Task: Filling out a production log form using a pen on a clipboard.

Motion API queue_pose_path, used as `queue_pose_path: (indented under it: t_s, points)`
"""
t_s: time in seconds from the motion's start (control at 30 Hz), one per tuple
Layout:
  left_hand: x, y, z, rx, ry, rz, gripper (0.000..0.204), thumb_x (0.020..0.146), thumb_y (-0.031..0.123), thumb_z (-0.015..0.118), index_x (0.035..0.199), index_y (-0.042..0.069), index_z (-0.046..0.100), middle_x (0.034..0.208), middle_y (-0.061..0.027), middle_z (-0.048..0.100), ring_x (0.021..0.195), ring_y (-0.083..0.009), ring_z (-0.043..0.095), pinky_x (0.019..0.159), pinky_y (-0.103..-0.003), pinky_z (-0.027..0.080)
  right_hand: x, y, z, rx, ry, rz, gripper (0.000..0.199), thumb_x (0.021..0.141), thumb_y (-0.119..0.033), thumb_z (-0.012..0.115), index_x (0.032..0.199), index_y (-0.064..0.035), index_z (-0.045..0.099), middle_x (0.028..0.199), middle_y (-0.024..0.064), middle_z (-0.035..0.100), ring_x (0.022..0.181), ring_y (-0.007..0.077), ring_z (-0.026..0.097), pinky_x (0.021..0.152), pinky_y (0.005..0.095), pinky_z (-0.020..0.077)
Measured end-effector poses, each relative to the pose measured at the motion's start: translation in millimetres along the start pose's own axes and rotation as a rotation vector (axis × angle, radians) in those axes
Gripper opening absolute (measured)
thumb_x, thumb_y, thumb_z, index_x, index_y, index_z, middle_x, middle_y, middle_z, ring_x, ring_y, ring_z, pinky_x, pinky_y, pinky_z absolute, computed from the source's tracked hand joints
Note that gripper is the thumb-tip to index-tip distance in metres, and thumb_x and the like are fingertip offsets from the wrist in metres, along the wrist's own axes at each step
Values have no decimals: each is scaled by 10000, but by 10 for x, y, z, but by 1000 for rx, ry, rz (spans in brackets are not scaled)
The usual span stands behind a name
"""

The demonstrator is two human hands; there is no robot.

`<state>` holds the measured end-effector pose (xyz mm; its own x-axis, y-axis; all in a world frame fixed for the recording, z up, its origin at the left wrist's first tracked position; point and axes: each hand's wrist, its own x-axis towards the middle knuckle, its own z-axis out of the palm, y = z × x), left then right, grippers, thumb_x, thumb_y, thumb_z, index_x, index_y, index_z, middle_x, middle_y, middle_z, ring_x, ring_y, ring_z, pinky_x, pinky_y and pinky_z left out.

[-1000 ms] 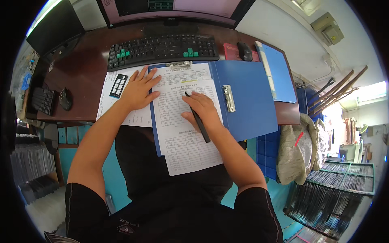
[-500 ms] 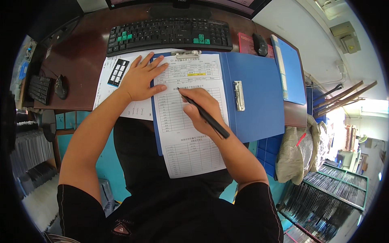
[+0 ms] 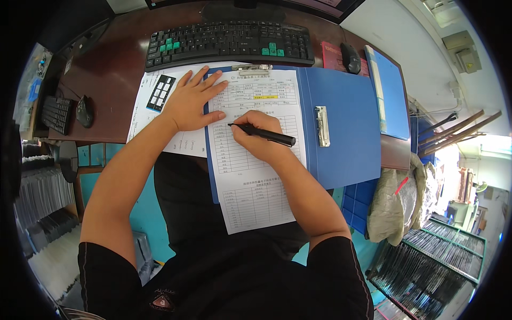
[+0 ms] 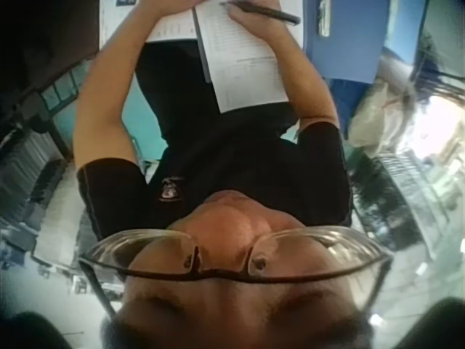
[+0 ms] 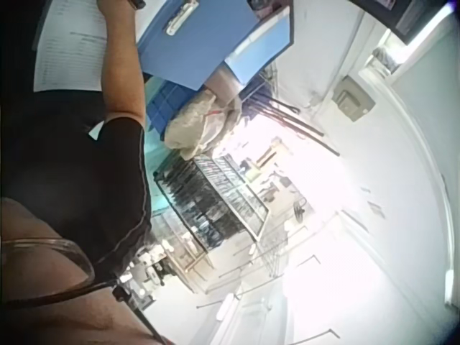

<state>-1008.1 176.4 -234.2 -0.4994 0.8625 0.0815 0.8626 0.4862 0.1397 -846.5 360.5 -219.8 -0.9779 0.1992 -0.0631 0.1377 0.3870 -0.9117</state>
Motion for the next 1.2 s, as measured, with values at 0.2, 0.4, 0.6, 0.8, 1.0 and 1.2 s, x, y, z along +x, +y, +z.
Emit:
queue_pose_path:
  t_s: [0.2, 0.4, 0.6, 0.8, 1.0, 1.2]
  points:
    - [0, 10, -2, 6, -14, -4, 756, 887, 634, 602, 1507, 223, 464, 1625, -66, 337, 1529, -312, 219, 1244, -508, 137, -2, 16, 21, -43, 0, -124, 159, 845, -138, 763, 913, -5, 711, 863, 102, 705, 760, 186, 673, 701, 283, 536]
    - [4, 14, -15, 14, -20, -10, 756, 888, 643, 597, 1504, 224, 467, 1625, -66, 338, 1531, -308, 216, 1246, -502, 137, -13, 7, 20, -48, 18, -75, 151, 839, -131, 765, 904, -4, 714, 855, 102, 702, 753, 188, 670, 695, 285, 534]
    - [1, 7, 4, 8, -7, -8, 752, 887, 640, 602, 1497, 218, 478, 1622, -67, 344, 1530, -306, 221, 1245, -502, 142, -9, 24, 17, -20, 36, -75, 138, 836, -123, 759, 888, -3, 712, 836, 101, 699, 728, 175, 662, 676, 284, 529]
    - [-2, -4, 36, -10, 53, 5, 725, 878, 643, 602, 1463, 221, 523, 1597, -71, 392, 1520, -309, 253, 1238, -512, 161, -3, 54, 26, 0, 73, -67, 130, 832, -117, 757, 873, -3, 711, 824, 99, 694, 714, 171, 657, 662, 283, 525]
    - [-2, -5, 32, 1, 43, 2, 732, 883, 650, 594, 1473, 226, 512, 1601, -70, 385, 1520, -306, 250, 1240, -507, 160, -9, 65, 22, 5, 52, -81, 112, 831, -107, 752, 859, -7, 710, 804, 92, 684, 697, 170, 648, 651, 282, 522]
    - [-5, 1, 29, 2, 45, -1, 731, 879, 647, 600, 1471, 227, 514, 1601, -68, 385, 1522, -303, 248, 1240, -508, 160, 0, 52, 22, -24, 70, -43, 112, 822, -116, 750, 839, -13, 710, 805, 97, 692, 689, 176, 657, 654, 286, 531]
